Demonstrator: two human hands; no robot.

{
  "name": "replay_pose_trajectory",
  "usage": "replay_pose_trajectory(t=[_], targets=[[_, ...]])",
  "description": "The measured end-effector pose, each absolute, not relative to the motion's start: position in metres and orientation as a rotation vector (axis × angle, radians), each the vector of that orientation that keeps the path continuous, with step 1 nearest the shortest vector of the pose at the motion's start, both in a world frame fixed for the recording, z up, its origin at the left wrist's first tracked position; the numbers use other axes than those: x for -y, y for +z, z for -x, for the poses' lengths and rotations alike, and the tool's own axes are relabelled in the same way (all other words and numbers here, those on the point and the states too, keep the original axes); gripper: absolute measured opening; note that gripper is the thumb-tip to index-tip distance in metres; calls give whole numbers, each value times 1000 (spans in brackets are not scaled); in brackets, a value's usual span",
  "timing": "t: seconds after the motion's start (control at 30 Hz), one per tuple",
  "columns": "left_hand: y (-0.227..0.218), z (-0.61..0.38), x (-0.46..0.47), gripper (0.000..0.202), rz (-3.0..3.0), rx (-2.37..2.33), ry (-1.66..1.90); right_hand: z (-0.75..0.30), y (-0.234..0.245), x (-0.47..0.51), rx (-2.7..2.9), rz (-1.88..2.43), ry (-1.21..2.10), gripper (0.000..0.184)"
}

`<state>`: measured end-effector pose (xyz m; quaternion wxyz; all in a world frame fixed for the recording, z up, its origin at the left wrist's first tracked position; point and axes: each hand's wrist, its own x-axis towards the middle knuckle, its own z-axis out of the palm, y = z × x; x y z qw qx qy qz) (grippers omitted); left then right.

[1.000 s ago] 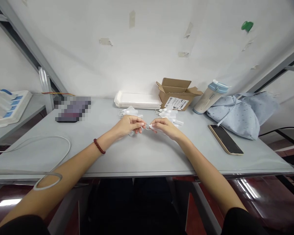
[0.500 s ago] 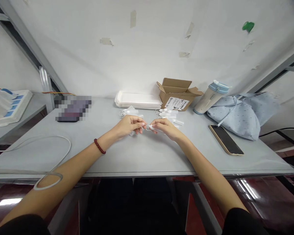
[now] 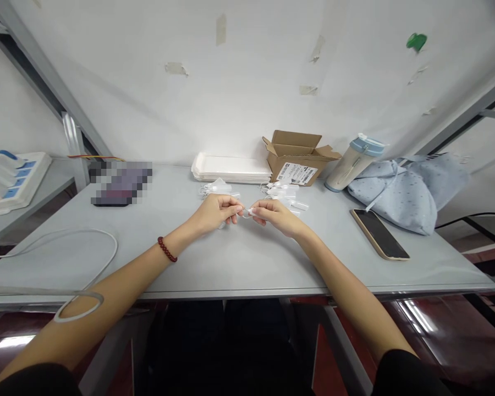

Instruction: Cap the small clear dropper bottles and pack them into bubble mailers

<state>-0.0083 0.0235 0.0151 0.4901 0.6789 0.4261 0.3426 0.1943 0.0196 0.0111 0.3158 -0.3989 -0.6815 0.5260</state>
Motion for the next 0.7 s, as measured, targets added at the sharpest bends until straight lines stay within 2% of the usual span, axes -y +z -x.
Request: replay_pose_trajectory(t=[0.7], targets=[[8, 1, -14, 15, -1764, -1081, 824, -189, 5, -17, 1831, 1145, 1364, 24]])
